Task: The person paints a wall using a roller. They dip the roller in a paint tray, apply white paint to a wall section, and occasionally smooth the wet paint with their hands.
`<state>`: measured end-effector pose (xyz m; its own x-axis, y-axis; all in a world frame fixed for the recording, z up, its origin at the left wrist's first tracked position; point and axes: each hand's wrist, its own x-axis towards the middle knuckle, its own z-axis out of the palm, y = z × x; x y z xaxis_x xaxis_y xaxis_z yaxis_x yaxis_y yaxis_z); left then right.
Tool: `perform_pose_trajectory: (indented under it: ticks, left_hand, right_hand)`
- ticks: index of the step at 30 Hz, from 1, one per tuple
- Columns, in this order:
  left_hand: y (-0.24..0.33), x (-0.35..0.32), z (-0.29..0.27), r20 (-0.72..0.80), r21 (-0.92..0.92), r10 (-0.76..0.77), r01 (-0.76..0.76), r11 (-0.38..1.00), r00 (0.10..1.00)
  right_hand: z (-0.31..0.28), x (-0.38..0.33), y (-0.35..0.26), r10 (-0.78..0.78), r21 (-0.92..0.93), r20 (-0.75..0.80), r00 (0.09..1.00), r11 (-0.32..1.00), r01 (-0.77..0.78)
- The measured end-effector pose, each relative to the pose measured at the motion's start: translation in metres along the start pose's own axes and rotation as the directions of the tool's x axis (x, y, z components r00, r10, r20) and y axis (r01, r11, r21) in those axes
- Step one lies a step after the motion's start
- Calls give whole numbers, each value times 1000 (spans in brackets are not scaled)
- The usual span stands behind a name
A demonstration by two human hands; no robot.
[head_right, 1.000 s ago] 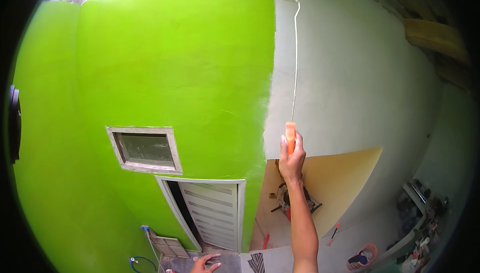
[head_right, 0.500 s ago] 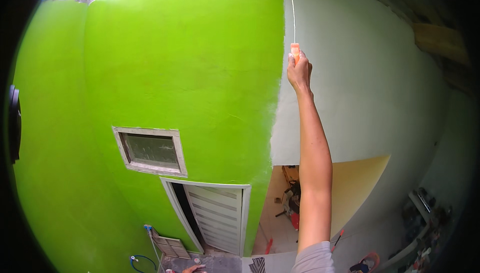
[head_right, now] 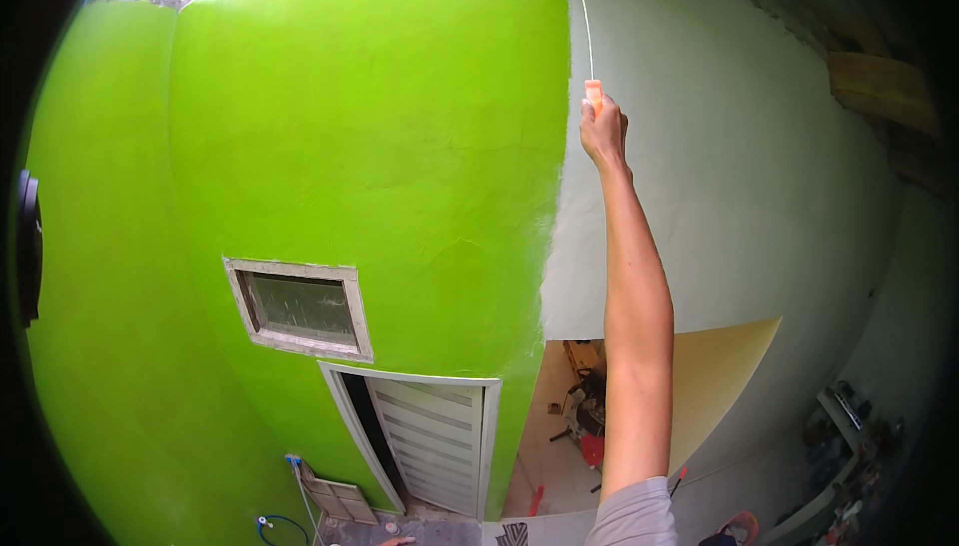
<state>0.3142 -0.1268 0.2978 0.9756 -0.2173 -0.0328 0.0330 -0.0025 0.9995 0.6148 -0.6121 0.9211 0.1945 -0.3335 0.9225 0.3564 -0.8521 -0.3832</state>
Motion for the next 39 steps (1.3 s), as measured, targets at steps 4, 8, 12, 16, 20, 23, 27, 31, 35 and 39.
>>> perform_pose_trajectory:
  ticks: [4,8,12,16,20,23,27,31,35,39]
  left_hand:
    - [7,11,2,63,254,-33,16,967,997]
    - [-2,18,1,87,242,-31,9,970,996]
    - [-8,20,5,108,200,-22,0,980,994]
    - [-4,23,9,149,159,-27,3,987,988]
    - [1,25,9,172,235,-51,9,972,984]
    - [11,27,12,169,319,-78,21,947,983]
    - [10,28,13,184,333,-64,-1,943,981]
    - [15,25,15,179,373,-93,20,928,979]
    - [8,23,14,167,232,-3,-37,972,986]
    - [-4,22,12,194,105,47,-68,992,980]
  right_hand:
    - [-2,7,10,-42,-50,16,999,998,43]
    - [-1,1,9,-28,-56,38,999,998,30]
    - [-4,-13,11,25,-69,72,997,997,-20]
    - [-8,-30,24,11,-87,91,996,996,-3]
    - [-10,-49,27,26,-95,111,994,995,-15]
    - [-12,-70,31,23,-73,105,994,997,-15]
    - [-17,-96,41,15,-64,97,995,998,-8]
    - [-34,-125,41,52,-83,134,990,996,-41]
    - [-47,-144,41,61,-81,149,987,995,-49]
    - [-58,-128,36,4,-116,119,993,993,10]
